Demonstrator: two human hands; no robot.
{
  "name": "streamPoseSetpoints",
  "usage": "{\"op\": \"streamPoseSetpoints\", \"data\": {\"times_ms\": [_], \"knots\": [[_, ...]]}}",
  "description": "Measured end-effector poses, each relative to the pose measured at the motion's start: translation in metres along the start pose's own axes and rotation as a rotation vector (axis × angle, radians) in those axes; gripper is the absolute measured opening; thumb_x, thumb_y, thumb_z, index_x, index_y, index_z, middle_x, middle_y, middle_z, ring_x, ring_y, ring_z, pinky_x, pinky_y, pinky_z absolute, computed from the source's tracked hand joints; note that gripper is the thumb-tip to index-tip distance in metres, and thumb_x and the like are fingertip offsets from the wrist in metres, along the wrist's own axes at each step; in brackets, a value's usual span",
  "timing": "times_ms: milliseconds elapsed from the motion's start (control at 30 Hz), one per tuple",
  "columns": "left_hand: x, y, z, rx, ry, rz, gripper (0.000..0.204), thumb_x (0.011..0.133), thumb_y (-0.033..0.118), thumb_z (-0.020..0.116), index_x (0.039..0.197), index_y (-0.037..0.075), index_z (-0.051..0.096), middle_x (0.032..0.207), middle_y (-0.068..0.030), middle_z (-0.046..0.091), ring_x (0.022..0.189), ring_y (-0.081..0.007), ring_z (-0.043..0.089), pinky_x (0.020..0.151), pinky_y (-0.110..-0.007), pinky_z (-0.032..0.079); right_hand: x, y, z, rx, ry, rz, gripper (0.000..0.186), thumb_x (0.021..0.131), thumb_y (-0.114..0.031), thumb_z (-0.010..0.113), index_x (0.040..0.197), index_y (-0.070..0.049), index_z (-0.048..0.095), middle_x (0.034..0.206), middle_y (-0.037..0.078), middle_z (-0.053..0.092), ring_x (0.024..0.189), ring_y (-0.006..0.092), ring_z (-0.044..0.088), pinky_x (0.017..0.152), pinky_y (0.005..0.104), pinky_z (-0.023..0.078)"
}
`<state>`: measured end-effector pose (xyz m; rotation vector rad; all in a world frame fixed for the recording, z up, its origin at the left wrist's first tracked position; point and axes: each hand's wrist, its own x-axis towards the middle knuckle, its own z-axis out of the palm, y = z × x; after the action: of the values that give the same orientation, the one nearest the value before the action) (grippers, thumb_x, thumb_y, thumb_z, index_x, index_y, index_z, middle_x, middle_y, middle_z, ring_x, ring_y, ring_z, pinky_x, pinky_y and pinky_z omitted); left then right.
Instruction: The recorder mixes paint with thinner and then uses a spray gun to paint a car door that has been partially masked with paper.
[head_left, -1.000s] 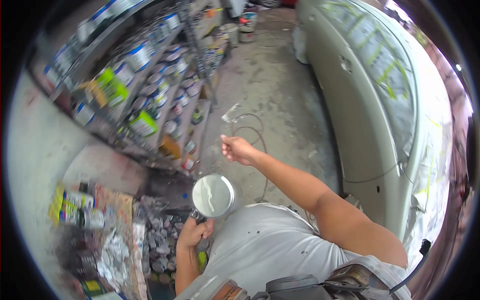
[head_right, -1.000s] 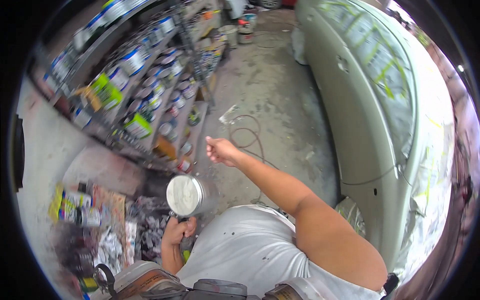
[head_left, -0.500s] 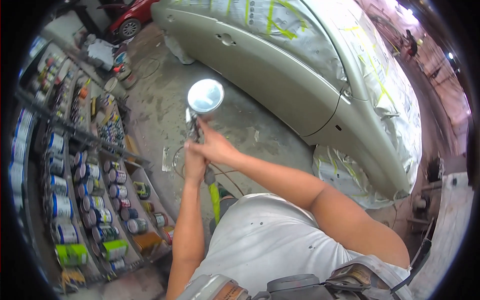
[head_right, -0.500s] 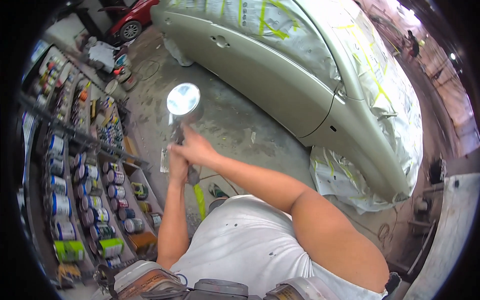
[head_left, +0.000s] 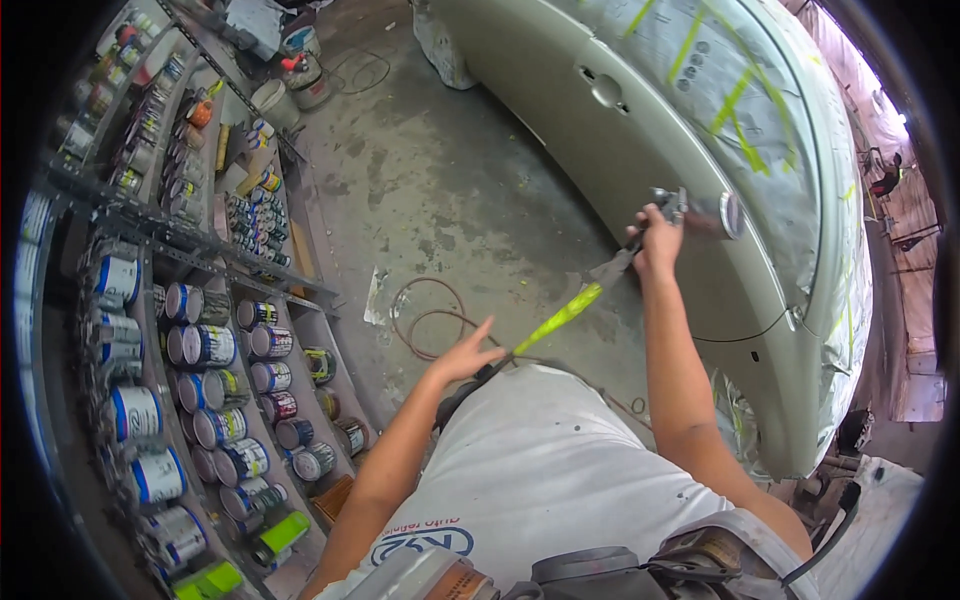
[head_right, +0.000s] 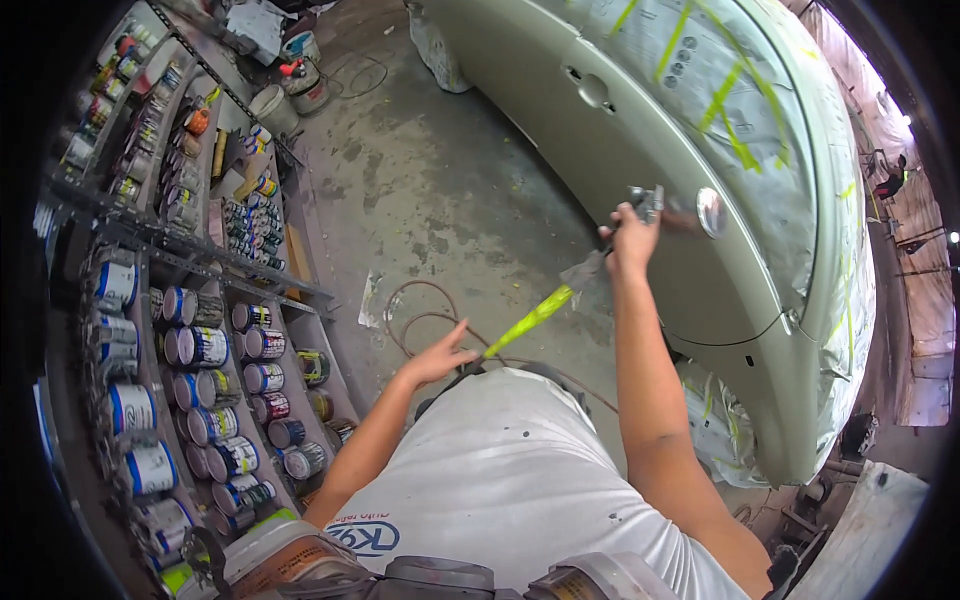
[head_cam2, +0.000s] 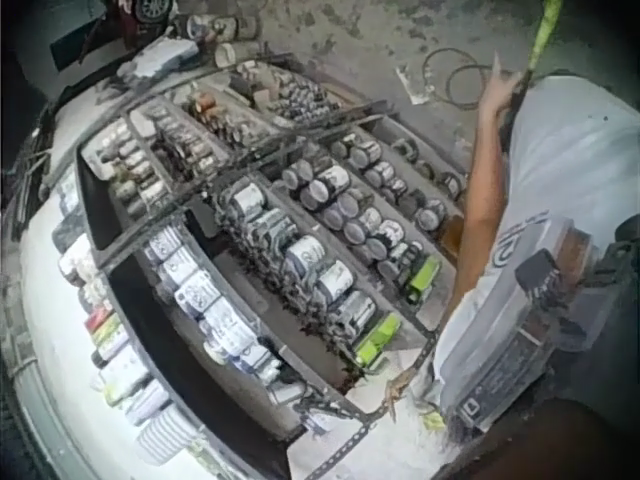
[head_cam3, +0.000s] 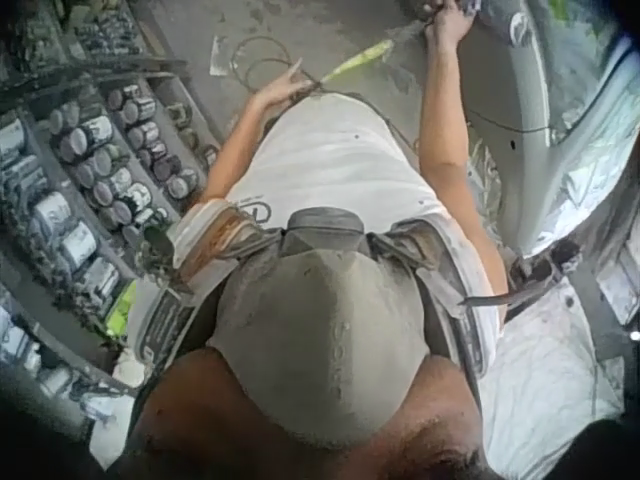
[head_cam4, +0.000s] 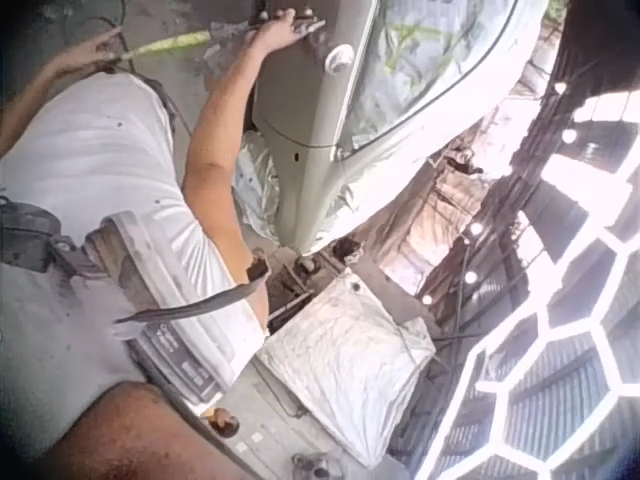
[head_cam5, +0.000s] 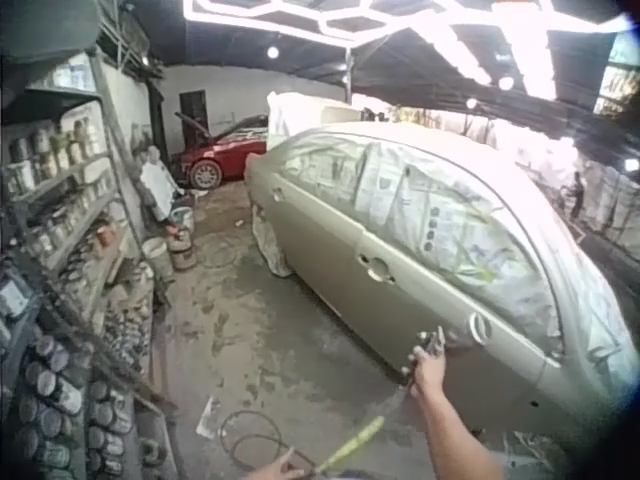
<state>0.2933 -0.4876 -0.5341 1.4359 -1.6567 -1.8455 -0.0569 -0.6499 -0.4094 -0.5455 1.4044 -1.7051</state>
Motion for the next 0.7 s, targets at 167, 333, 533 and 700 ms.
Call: {"op": "streamPoseSetpoints", "data": {"times_ms": [167, 333, 533, 700], "knots": [[-0.041, -0.072, -0.094, -0.141, 0.181, -0.369, 0.084, 0.093, 0.033, 0.067, 0.157, 0.002, 0.022, 0.151, -0.0289, 0.039, 0.142, -0.0322, 0.040, 0.115, -0.037, 0.032, 0.064, 0.023, 0.010, 0.118, 0.255, 0.010, 0.019, 0.092, -0.001, 0.058, 0.105, -0.015, 0.053, 0.080, -0.002, 0.053, 0.062, 0.0094, 0.053, 0.049, 0.0309, 0.046], [-0.013, -0.098, -0.192, -0.123, 0.319, -0.409, 0.072, 0.093, 0.032, 0.066, 0.151, 0.001, 0.036, 0.140, -0.0232, 0.054, 0.131, -0.0282, 0.052, 0.109, -0.035, 0.038, 0.115, 0.076, 0.025, 0.140, 0.478, -0.040, 0.030, 0.092, 0.000, 0.056, 0.114, -0.020, 0.050, 0.085, -0.003, 0.053, 0.063, 0.0092, 0.051, 0.049, 0.0304, 0.045], [0.084, -0.064, -0.313, 0.148, 0.415, -0.396, 0.065, 0.090, 0.034, 0.068, 0.141, -0.001, 0.050, 0.124, -0.0221, 0.066, 0.116, -0.0273, 0.063, 0.098, -0.035, 0.047, 0.194, 0.117, 0.068, 0.028, 0.604, -0.151, 0.066, 0.093, -0.004, 0.057, 0.151, -0.024, 0.033, 0.090, -0.001, 0.052, 0.065, 0.0095, 0.050, 0.047, 0.0266, 0.042], [0.156, -0.131, -0.406, 0.275, 0.417, -0.530, 0.078, 0.092, 0.056, 0.057, 0.145, -0.001, 0.045, 0.134, -0.0275, 0.058, 0.127, -0.0363, 0.056, 0.106, -0.040, 0.042, 0.242, 0.106, 0.139, -0.114, 0.680, -0.202, 0.065, 0.095, -0.010, 0.060, 0.154, -0.020, 0.034, 0.123, 0.005, 0.058, 0.080, 0.0137, 0.060, 0.053, 0.0287, 0.052]]}}
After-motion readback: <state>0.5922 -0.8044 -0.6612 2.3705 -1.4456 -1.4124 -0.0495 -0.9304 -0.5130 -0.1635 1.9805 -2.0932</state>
